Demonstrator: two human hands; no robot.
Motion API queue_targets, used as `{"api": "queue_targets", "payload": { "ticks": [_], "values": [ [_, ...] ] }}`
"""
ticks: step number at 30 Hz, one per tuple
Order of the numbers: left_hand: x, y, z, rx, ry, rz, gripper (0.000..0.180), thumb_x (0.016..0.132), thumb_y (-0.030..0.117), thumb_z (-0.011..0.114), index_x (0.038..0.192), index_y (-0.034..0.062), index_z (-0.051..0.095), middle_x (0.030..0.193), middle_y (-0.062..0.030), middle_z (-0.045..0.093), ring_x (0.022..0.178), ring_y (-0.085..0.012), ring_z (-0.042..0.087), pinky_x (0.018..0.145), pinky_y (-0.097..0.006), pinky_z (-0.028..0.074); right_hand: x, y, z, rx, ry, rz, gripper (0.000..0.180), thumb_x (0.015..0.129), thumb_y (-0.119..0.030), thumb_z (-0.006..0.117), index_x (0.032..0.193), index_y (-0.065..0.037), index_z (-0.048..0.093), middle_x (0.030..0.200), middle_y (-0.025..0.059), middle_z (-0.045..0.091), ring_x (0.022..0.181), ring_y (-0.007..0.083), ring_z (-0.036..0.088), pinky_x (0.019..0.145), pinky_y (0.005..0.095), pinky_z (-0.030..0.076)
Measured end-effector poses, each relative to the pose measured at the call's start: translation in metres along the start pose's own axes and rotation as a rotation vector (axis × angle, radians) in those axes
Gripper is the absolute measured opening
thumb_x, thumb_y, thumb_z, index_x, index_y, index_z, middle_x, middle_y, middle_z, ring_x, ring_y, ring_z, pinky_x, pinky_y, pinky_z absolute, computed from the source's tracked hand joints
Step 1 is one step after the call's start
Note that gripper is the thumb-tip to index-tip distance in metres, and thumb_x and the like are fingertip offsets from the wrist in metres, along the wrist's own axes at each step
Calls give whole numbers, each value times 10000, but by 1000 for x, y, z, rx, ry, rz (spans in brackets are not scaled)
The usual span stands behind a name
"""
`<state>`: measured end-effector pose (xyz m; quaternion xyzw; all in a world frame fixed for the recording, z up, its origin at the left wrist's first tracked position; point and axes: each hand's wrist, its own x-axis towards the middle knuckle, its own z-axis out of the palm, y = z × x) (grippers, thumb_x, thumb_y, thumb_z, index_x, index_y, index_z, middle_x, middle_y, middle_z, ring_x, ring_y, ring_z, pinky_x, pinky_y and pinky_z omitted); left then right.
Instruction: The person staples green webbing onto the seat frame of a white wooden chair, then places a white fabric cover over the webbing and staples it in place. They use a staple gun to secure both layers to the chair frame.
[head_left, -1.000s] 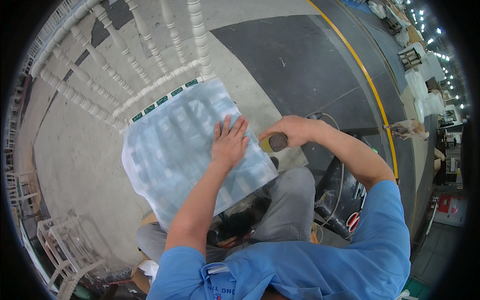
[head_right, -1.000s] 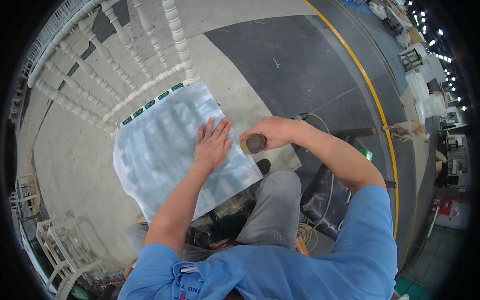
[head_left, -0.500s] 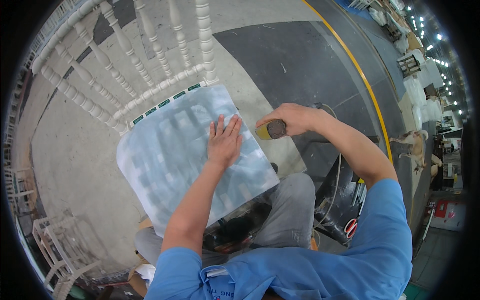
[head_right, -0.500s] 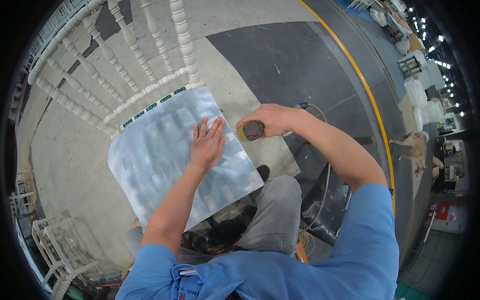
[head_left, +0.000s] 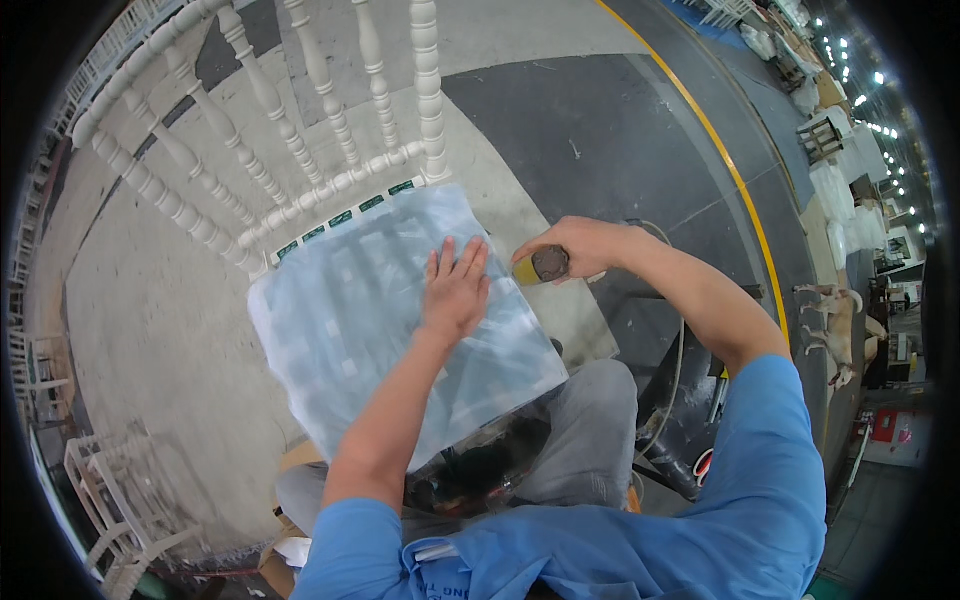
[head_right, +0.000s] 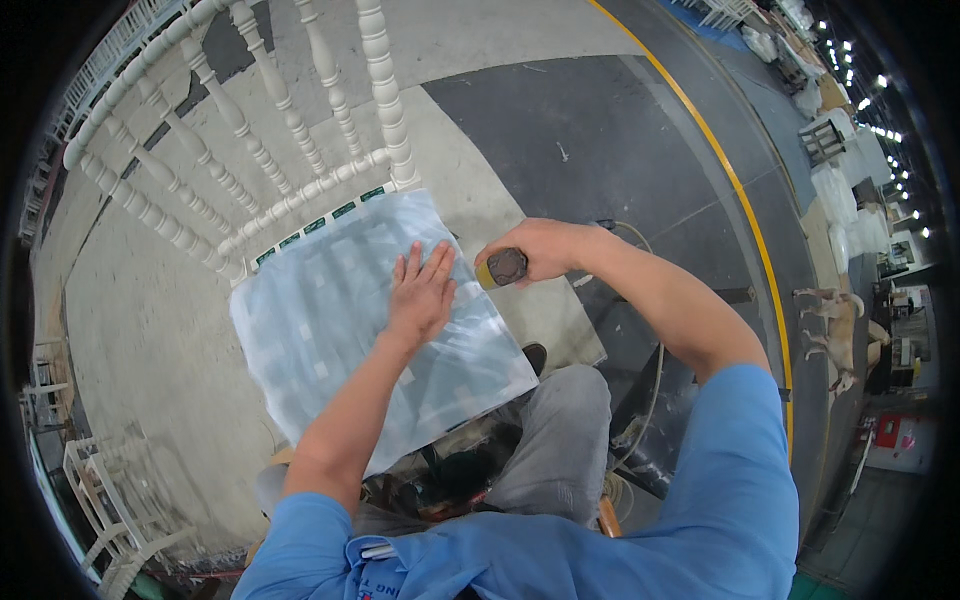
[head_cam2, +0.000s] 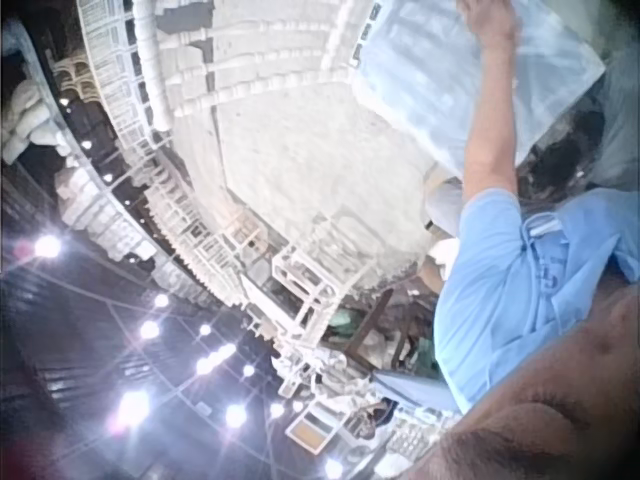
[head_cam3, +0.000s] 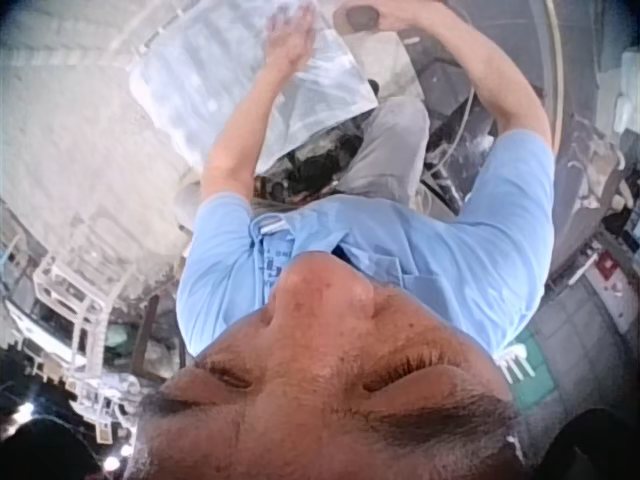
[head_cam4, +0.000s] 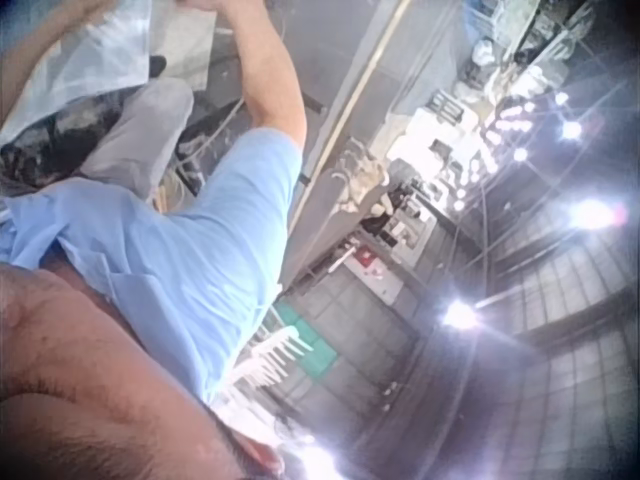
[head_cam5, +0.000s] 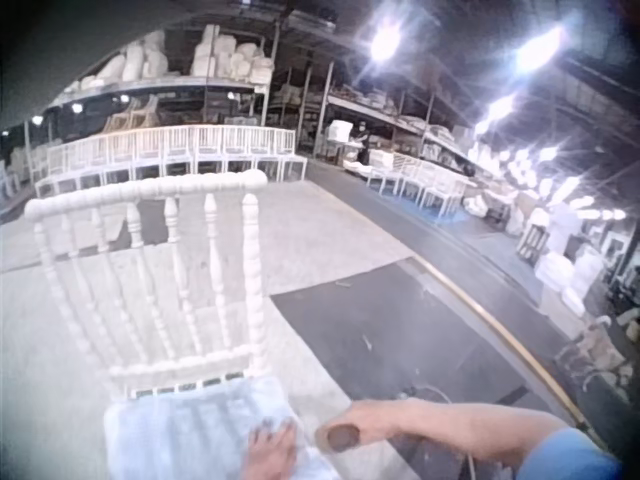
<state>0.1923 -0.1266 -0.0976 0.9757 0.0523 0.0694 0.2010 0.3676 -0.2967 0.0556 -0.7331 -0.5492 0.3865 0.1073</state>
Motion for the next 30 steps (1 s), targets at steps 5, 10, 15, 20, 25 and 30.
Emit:
{"api": "queue_targets", "payload": {
  "ticks": [5,10,15,20,25,30],
  "values": [
    [17,-23,-7,77,12,-17,547,1061,334,464,1587,194,413,1665,25,357,1557,-374,249,1277,-568,156,11,-5,-23,-7,44,27,721,759,-32,854,1411,-220,609,1201,125,745,1084,361,705,926,427,562],
    [19,-23,-8,84,-46,-54,539,1079,345,426,1601,217,390,1681,54,322,1572,-348,215,1292,-552,128,38,-1,-29,-6,45,4,718,760,-29,851,1409,-213,608,1203,122,745,1076,358,709,915,435,564],
    [21,-20,-6,92,-31,-46,542,1077,354,426,1601,223,389,1683,63,316,1576,-336,207,1298,-535,119,58,12,-23,-43,-8,70,714,760,-27,848,1409,-205,610,1212,118,743,1090,348,706,922,427,556],
    [28,-28,-5,79,-11,-88,529,1076,376,409,1577,206,431,1667,39,351,1575,-348,204,1291,-553,113,48,14,-20,27,58,42,709,759,-25,846,1408,-191,611,1253,115,730,1125,335,698,967,413,549],
    [55,-50,-12,162,-10,-231,546,1060,367,448,1568,168,440,1674,35,338,1568,-375,215,1275,-600,116,32,15,-24,121,142,34,701,771,-27,843,1411,-194,610,1219,130,734,1122,311,700,977,405,551],
    [63,-42,-15,85,73,-238,501,1040,341,499,1529,234,491,1597,-53,408,1545,-398,245,1255,-634,153,40,16,-36,127,160,58,739,748,12,845,1418,-185,603,1281,122,720,1165,309,694,1015,402,548]
  ]
}}
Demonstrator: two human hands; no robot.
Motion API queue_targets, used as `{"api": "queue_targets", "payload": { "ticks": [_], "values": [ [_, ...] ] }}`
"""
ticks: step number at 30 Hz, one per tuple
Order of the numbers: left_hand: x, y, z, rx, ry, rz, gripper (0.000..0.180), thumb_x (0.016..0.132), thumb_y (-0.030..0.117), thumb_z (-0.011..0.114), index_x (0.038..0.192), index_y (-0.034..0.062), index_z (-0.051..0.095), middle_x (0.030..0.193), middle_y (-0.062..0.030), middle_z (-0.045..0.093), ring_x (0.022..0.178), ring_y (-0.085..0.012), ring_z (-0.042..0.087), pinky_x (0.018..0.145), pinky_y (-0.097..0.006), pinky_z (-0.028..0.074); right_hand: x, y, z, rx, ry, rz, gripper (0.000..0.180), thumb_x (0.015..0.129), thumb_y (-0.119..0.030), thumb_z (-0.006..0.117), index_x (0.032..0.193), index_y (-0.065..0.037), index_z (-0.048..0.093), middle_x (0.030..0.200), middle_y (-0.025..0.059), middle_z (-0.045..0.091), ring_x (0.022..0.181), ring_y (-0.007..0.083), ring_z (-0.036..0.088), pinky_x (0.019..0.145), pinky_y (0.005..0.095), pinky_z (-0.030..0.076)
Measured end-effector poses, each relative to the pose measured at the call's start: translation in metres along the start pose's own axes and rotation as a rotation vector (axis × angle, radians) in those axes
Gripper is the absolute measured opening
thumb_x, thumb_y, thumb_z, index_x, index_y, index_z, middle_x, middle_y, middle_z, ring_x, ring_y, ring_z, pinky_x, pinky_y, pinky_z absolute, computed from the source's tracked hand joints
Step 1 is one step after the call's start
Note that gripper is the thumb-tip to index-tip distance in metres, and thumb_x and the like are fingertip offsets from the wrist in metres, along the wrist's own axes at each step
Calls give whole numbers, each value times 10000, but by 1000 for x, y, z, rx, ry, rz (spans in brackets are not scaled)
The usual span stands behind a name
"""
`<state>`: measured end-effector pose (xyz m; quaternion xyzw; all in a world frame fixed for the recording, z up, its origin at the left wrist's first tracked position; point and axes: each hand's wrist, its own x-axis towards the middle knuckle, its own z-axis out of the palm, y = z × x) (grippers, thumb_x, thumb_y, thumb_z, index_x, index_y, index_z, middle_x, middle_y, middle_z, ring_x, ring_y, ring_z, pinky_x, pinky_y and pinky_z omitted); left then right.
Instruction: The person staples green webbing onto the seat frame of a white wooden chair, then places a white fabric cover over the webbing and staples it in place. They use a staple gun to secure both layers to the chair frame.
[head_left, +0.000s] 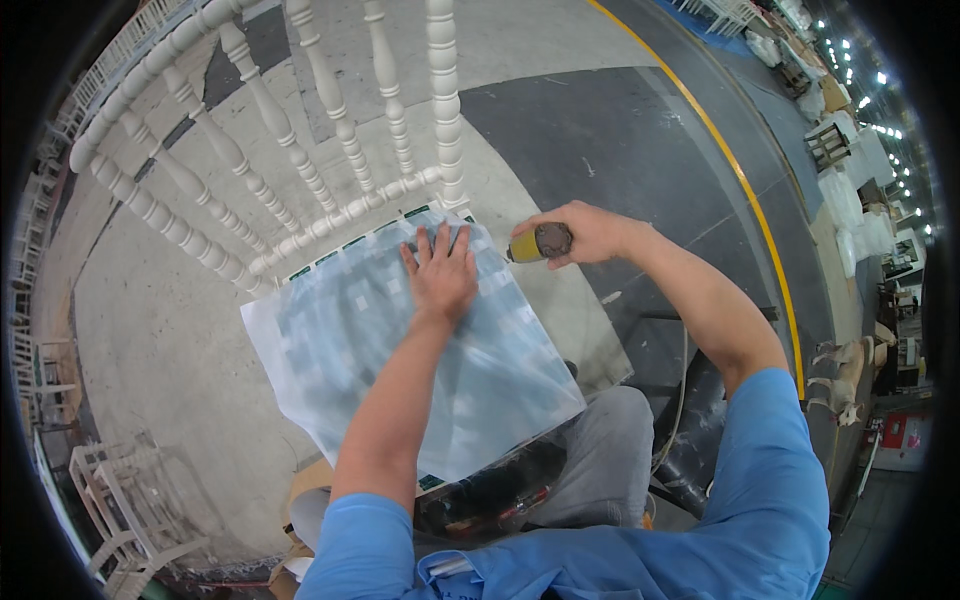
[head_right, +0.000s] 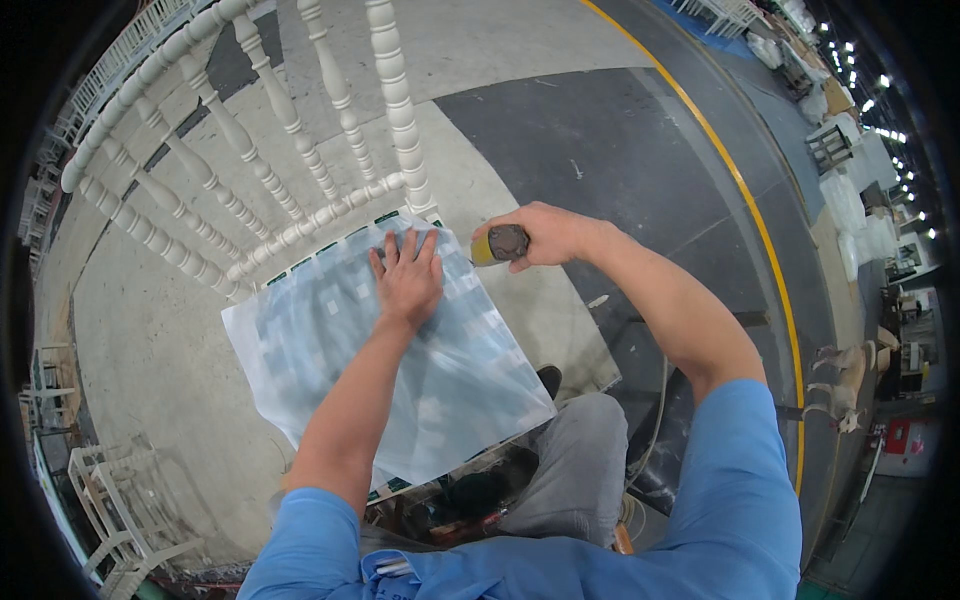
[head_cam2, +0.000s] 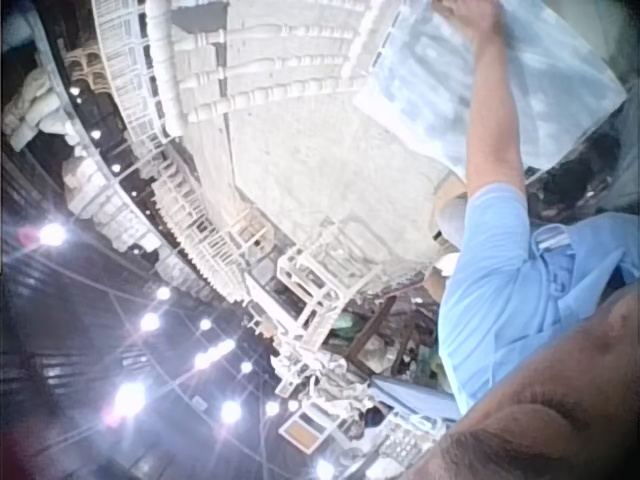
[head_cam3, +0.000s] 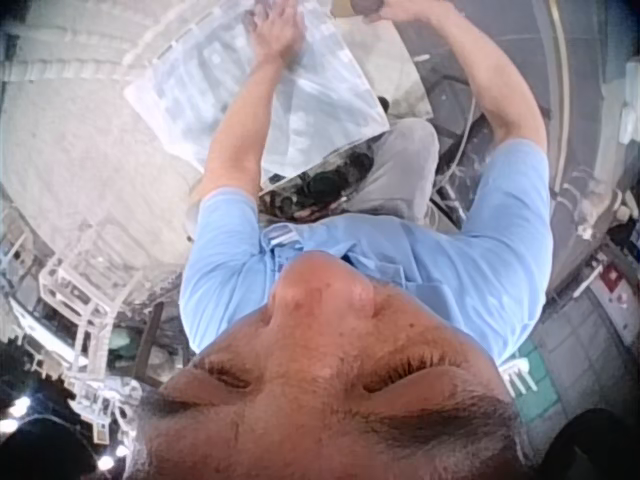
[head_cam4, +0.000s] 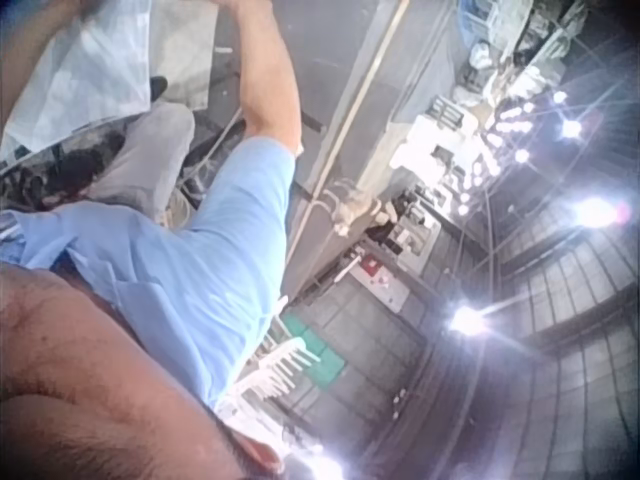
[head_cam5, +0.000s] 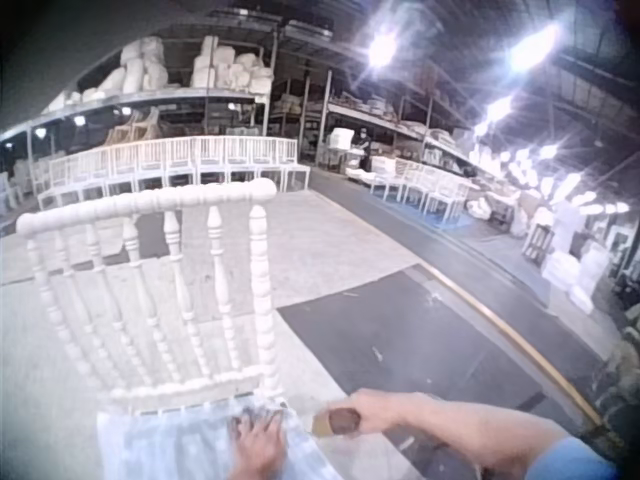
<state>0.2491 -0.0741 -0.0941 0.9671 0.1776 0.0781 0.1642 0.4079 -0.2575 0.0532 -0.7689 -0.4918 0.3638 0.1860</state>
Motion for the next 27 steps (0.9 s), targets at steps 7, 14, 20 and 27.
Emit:
{"api": "queue_targets", "payload": {
  "ticks": [7,14,20,27],
  "values": [
    [6,-1,-4,20,4,-74,516,1028,323,506,1542,320,463,1613,-69,352,1531,-396,259,1244,-658,142,39,1,-7,12,-27,-15,712,751,-1,849,1401,-177,618,1249,112,731,1138,305,697,985,405,551],
    [5,-5,-3,37,-75,-107,522,1057,366,424,1577,322,416,1668,-39,284,1569,-362,189,1274,-621,64,59,-4,-13,-70,-99,10,685,755,-25,848,1385,-177,626,1258,92,730,1161,311,682,997,410,542],
    [3,-8,-1,41,-66,-106,521,1063,363,411,1583,328,404,1678,-35,273,1570,-363,188,1276,-617,65,70,-8,-12,-132,-133,4,663,764,-41,845,1376,-169,623,1242,96,733,1153,316,685,987,413,544],
    [5,-6,4,0,-11,-97,517,1049,358,427,1566,324,433,1664,-49,298,1561,-372,208,1271,-628,83,71,6,-10,-93,-48,-38,549,756,-69,849,1276,-103,676,1103,96,765,992,280,720,855,393,573]
  ]
}}
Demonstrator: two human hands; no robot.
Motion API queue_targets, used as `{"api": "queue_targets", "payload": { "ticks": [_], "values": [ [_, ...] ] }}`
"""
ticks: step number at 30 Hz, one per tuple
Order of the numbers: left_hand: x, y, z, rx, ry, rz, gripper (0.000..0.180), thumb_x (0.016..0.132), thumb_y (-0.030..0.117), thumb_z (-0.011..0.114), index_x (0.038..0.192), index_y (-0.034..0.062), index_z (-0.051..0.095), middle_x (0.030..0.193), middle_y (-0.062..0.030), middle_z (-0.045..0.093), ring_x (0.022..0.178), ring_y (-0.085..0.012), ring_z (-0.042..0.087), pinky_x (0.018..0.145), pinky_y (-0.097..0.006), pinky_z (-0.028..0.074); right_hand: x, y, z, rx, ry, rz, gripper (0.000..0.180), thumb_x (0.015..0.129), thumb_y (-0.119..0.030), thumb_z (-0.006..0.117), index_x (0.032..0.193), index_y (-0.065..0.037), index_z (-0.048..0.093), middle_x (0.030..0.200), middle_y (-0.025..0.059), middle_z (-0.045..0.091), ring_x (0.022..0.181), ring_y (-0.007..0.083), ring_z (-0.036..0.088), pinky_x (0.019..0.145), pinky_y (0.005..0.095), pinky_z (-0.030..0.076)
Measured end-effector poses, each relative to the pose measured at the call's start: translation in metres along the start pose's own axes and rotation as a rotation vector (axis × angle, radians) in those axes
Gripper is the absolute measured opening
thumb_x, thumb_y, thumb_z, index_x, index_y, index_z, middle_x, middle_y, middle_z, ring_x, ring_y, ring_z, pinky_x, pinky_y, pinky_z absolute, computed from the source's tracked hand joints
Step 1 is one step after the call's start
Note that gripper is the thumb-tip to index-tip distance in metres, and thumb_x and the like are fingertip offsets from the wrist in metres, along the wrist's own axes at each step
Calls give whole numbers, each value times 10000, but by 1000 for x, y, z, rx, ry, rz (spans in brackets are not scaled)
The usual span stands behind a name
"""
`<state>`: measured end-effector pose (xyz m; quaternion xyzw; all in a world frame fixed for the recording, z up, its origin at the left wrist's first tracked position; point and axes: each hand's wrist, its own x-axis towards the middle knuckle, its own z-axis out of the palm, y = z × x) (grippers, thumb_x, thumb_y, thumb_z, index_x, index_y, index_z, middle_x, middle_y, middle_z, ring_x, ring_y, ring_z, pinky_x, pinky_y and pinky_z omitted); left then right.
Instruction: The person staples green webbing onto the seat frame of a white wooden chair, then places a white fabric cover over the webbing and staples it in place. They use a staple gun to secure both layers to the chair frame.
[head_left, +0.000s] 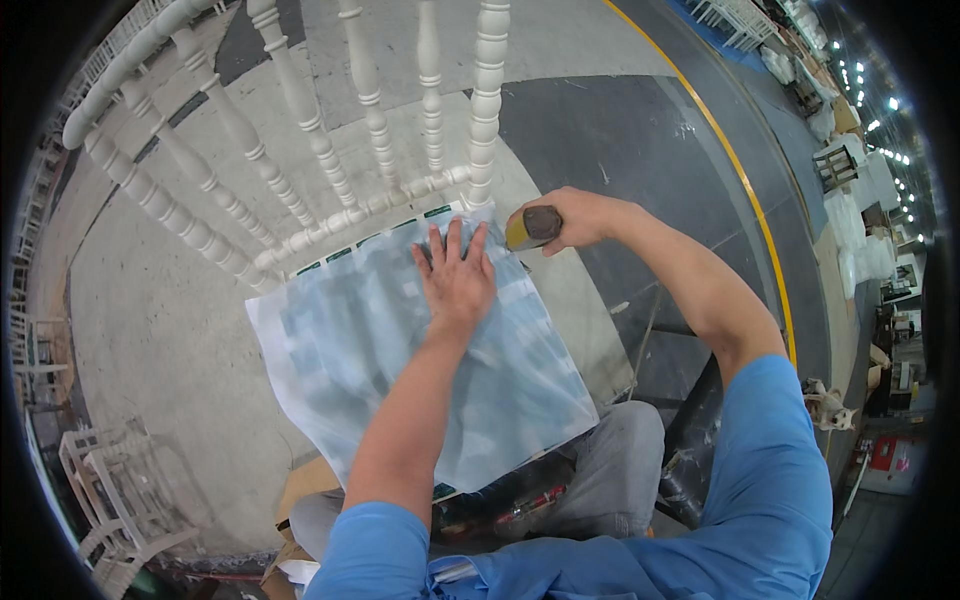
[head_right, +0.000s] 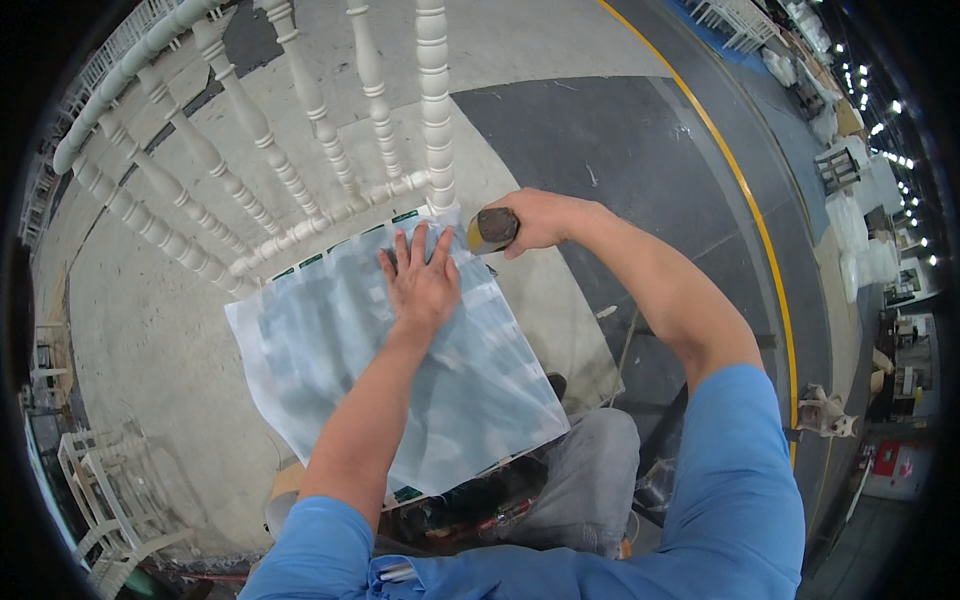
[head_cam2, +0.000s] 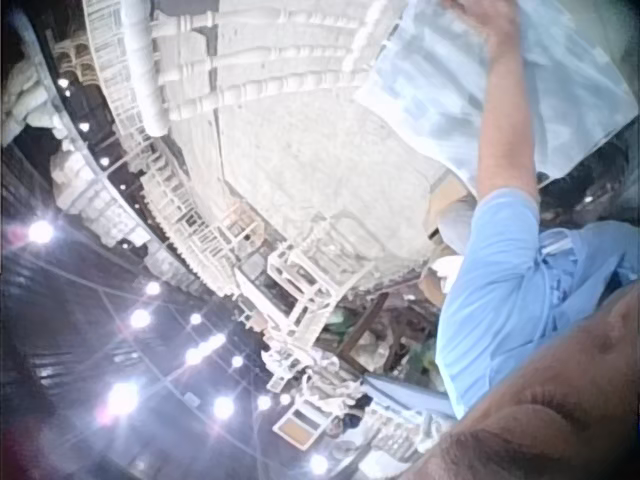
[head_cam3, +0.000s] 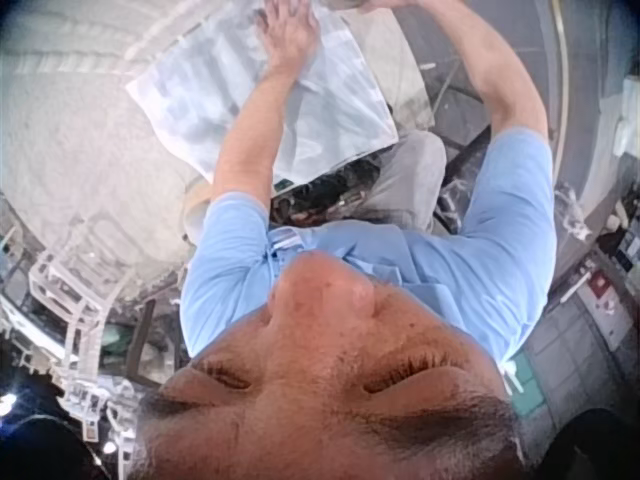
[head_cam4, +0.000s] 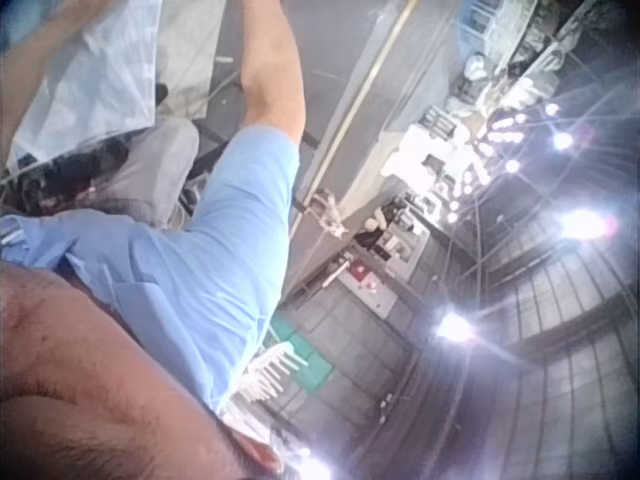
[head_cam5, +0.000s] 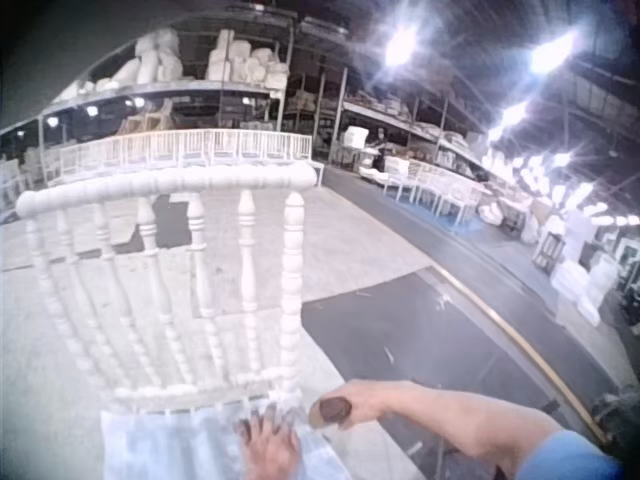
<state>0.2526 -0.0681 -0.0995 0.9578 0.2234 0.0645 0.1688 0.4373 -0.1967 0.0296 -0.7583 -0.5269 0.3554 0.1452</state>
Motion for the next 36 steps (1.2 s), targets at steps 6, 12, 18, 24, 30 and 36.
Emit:
{"api": "queue_targets", "payload": {
  "ticks": [6,12,18,24,30,36],
  "values": [
    [-2,0,-1,-36,14,3,523,1033,335,448,1555,305,453,1648,-60,318,1555,-378,219,1266,-637,91,4,-10,-4,263,88,272,462,807,-91,851,1229,-31,673,947,36,729,678,111,611,609,283,533],
    [-2,-5,2,-14,92,9,533,1016,326,467,1548,291,466,1623,-79,359,1537,-394,260,1249,-663,131,21,-23,2,306,176,281,397,813,-95,850,1158,-14,670,894,43,717,619,112,601,602,296,531],
    [-2,-3,2,-33,102,29,537,1008,313,481,1544,271,474,1618,-89,367,1535,-405,261,1241,-675,137,25,-16,8,323,232,277,389,798,-80,860,1135,-8,678,880,36,710,601,110,598,576,296,526],
    [-2,-6,0,-36,77,12,545,1015,313,471,1558,271,458,1627,-86,349,1544,-397,237,1252,-661,108,25,-21,19,365,294,285,388,799,-68,857,1136,1,678,890,42,714,599,114,600,574,299,532],
    [-3,-10,-1,-19,82,2,543,1013,321,473,1554,278,461,1620,-93,359,1540,-399,249,1242,-671,146,31,-20,27,368,289,333,468,776,-118,858,1203,-34,688,939,79,744,655,151,661,627,323,576],
    [-5,5,-3,-74,128,54,515,1010,295,493,1524,254,509,1602,-93,393,1524,-402,279,1238,-678,129,19,-17,30,384,361,444,377,791,-109,869,1100,-10,677,861,28,698,623,104,602,577,295,518]
  ]
}}
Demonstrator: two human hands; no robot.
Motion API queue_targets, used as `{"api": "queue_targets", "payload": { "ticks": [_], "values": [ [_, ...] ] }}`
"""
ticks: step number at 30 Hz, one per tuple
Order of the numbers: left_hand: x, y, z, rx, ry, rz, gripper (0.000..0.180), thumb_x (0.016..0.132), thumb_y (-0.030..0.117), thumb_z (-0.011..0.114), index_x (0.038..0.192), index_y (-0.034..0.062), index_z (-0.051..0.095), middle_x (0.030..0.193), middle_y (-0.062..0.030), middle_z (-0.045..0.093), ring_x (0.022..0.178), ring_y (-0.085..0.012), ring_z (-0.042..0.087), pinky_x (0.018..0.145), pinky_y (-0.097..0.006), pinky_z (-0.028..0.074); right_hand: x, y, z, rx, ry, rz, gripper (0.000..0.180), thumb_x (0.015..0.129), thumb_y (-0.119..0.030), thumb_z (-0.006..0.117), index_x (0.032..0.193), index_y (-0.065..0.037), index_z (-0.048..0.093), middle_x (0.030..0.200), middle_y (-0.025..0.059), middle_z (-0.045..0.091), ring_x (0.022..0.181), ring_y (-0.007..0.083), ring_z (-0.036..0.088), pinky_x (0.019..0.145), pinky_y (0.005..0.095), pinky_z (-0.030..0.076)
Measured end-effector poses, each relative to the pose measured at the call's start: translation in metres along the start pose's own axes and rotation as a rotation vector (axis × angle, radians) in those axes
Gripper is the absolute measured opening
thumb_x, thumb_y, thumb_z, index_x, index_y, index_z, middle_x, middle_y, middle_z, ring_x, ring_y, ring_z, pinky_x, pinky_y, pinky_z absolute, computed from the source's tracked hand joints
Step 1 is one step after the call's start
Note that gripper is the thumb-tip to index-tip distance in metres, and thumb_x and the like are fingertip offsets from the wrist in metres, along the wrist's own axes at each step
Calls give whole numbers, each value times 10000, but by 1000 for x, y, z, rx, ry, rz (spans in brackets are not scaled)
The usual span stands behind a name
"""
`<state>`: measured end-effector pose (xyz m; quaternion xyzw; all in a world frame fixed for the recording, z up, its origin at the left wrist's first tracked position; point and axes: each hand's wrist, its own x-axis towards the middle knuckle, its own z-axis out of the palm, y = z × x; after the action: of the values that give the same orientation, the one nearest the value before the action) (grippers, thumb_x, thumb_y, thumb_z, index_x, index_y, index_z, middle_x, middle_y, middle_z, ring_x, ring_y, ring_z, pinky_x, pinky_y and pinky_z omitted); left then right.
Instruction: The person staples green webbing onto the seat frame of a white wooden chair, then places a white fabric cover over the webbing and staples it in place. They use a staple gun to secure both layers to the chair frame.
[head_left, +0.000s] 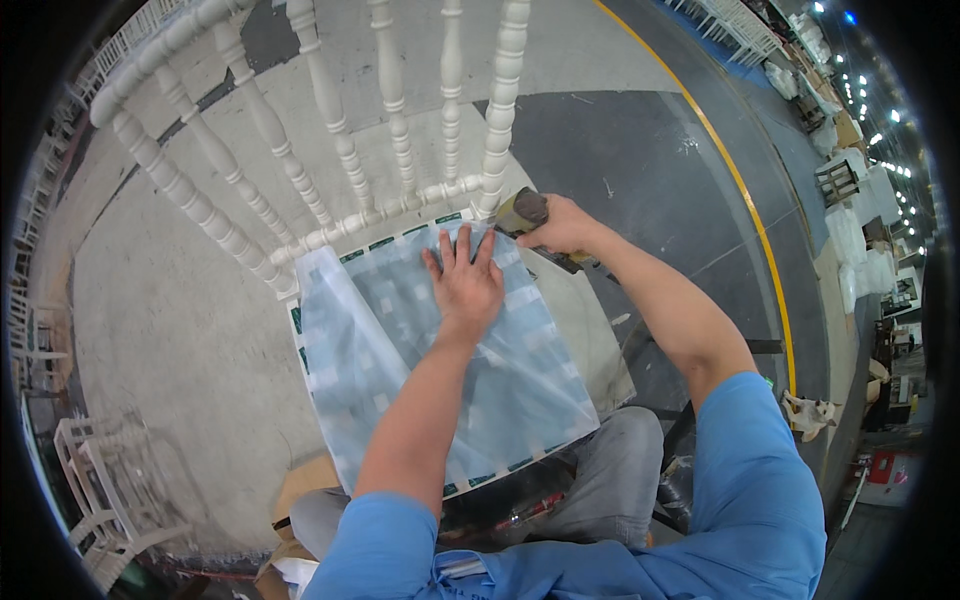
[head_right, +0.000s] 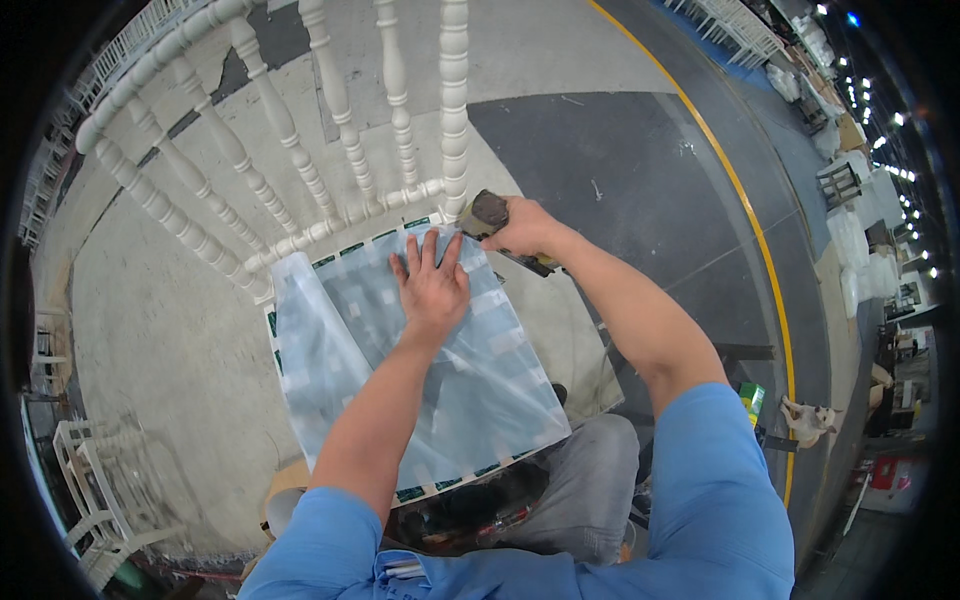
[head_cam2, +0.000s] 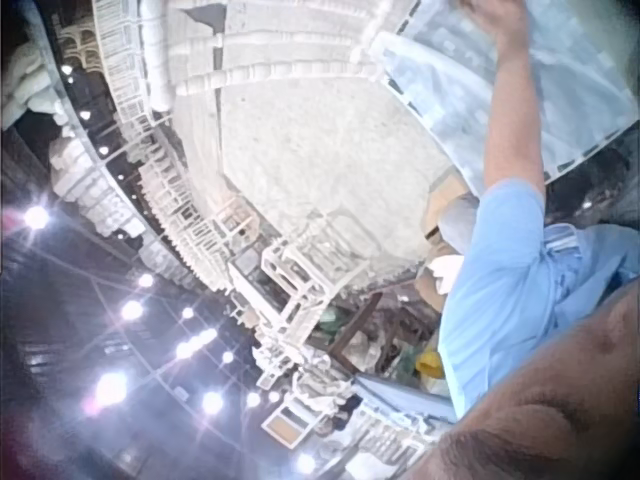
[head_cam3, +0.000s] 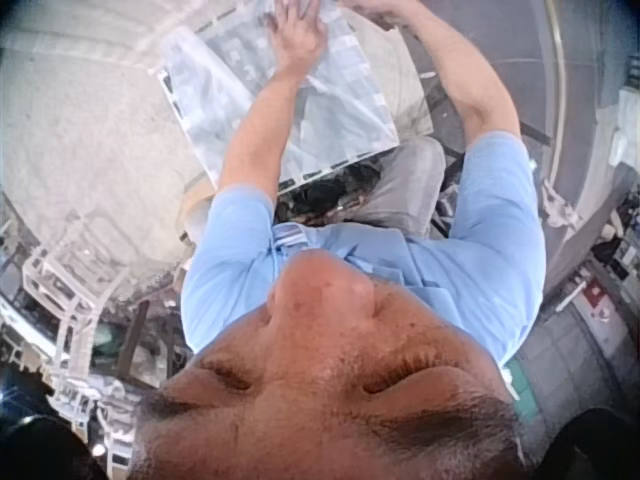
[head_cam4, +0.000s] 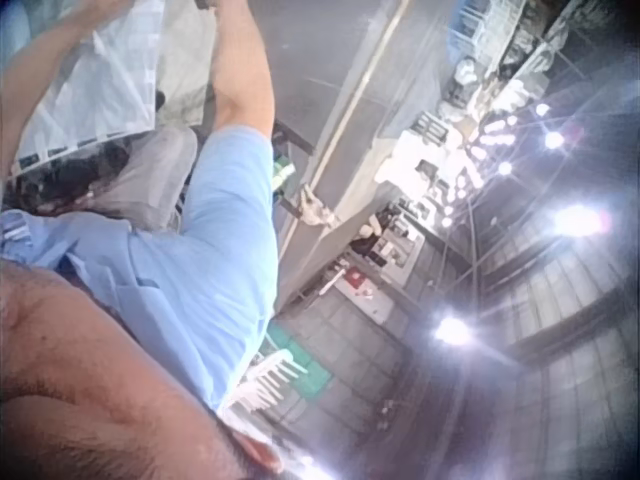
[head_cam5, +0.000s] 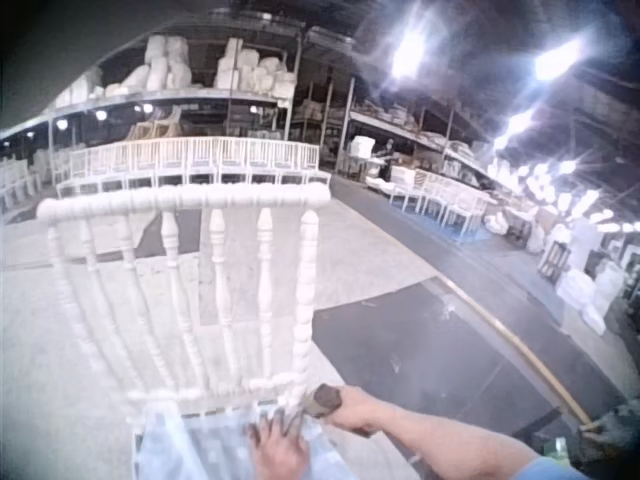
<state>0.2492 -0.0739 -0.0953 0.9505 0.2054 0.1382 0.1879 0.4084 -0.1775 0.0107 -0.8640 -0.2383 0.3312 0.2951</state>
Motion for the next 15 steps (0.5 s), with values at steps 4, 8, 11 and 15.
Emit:
{"api": "queue_targets", "payload": {
  "ticks": [4,8,11,15],
  "values": [
    [-1,-26,-9,-135,111,33,503,991,199,550,1493,219,546,1532,-134,489,1463,-391,394,1231,-610,236,-38,-30,-12,37,-35,-47,399,814,-151,863,1142,-25,674,842,24,688,637,98,609,596,286,519],
    [-35,-65,-53,-576,242,-6,476,984,114,568,1460,121,566,1422,-191,580,1355,-390,519,1158,-445,400,-128,-16,-37,204,72,-129,476,838,-151,852,1268,-49,674,850,19,688,645,94,611,610,282,506],
    [-117,-107,-103,-352,453,-206,455,962,94,589,1411,27,570,1408,-201,582,1277,-413,552,1091,-460,446,-225,-9,-42,392,120,-188,565,868,-86,822,1392,-47,617,896,14,693,666,81,599,620,266,504],
    [-235,-133,-144,-160,462,-841,513,914,250,701,1358,9,612,1296,-230,646,1217,-428,593,1035,-478,473,-332,9,-29,506,224,-144,592,871,-70,814,1417,-24,589,924,31,690,668,104,614,630,265,524]
  ]
}}
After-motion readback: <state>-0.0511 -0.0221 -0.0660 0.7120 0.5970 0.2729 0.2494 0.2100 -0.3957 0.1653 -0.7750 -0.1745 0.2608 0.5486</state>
